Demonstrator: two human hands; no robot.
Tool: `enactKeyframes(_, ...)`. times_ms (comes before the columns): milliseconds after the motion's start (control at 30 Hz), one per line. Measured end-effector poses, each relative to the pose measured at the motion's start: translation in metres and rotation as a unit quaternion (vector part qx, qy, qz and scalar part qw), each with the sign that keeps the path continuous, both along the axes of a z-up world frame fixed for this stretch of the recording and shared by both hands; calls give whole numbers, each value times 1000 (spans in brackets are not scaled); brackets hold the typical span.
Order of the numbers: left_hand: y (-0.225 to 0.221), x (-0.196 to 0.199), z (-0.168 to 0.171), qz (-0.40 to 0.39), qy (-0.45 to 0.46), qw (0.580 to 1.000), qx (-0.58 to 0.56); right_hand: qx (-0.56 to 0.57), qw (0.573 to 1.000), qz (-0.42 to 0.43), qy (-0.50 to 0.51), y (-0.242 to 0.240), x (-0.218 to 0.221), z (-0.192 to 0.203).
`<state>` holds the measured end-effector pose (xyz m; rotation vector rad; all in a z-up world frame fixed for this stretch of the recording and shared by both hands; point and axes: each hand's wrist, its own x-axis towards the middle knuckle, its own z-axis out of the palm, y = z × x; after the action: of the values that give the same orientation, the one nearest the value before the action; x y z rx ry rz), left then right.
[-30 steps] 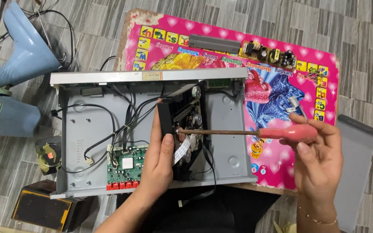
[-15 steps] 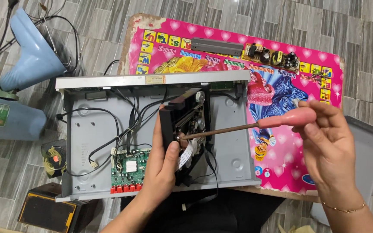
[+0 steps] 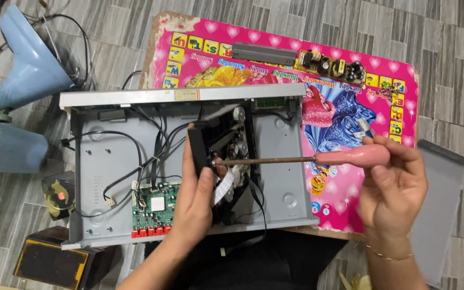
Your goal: Repairing an electronic device by unscrewing internal components and disconnecting ribbon cables
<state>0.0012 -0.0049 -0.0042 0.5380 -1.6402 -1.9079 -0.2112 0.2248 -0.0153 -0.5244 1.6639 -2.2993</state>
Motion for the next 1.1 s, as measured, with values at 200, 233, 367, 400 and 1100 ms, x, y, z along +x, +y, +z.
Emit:
enactKeyframes(200, 3, 0, 5, -13, 9, 1000, -25, -72, 997, -37, -3, -20, 28, -7)
enactKeyframes(233, 3, -2, 6, -24, 27, 999, -14, -96, 993, -62, -32, -24, 27, -10)
enactKeyframes(367, 4, 1, 12, -35, -15, 996, -79, -154, 986, -67, -20, -19, 29, -29)
enactKeyframes(400, 5, 3, 13, -36, -17, 997, -64, -168, 983, -79, -16, -16, 30, -30)
enactKeyframes(1100, 6, 4, 8, -34, -15, 997, -65, -112, 976, -116, 144, -21, 36, -8)
